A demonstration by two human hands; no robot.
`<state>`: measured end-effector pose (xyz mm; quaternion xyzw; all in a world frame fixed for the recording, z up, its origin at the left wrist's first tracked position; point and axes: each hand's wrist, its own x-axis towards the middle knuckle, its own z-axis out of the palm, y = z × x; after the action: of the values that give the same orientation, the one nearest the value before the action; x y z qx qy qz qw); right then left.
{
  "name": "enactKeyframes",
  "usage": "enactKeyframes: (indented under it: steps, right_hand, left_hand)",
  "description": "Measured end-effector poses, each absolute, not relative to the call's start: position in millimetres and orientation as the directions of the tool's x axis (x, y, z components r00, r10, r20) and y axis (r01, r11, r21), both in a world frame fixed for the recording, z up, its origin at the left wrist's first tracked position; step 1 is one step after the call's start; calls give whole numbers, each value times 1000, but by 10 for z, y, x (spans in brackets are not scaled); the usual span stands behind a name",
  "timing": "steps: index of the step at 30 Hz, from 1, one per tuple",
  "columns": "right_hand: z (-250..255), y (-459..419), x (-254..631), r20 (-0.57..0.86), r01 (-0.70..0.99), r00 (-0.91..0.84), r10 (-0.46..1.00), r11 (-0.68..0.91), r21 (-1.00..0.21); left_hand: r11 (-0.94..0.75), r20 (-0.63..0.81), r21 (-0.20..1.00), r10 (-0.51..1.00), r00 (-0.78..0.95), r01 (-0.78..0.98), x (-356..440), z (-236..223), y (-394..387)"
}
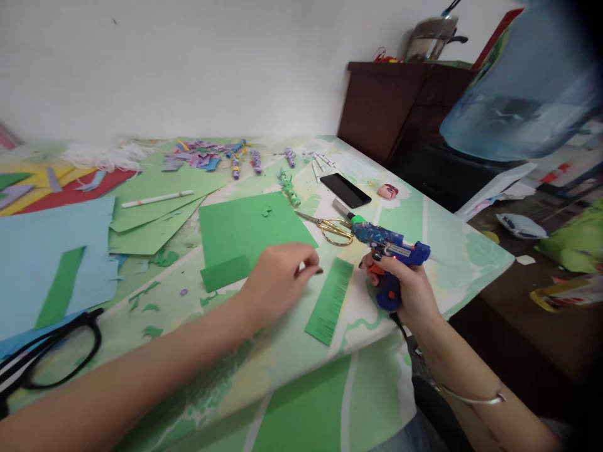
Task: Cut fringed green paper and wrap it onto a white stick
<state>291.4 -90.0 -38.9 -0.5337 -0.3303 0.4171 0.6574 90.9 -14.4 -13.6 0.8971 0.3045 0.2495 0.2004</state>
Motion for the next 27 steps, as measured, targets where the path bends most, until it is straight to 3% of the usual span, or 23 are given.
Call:
enactKeyframes:
  steps: [5,7,11,16,22,27]
  right_hand:
    - [-364,-1243,2955,-146,-99,175,974,-130,-987]
    - [-357,-1414,2923,-198,-47,166,966,-193,-980]
    - [-369,-1676,2788,-289,3,262,921,-300,-954]
    - [-433,-1819,2708,-268,47,422,866,-316,-948]
    - [-453,-1888,2708,-148,244,370,917,-249,-937]
    - [-469,-1879,2710,-186,275,385,904,-305,-912]
  left_hand:
    - [-966,515,-3,221,828,260,487,-341,-714]
    - [-971,492,-109,133,861,212,414,-373,-841]
    - [-978,385,-155,68,920,138,407,-335,-877]
    - [-975,394,-187,36,919,119,412,-335,-858]
    - [-974,429,-172,59,902,145,356,-415,-881]
    - [-976,394,-157,80,915,153,350,-436,-885]
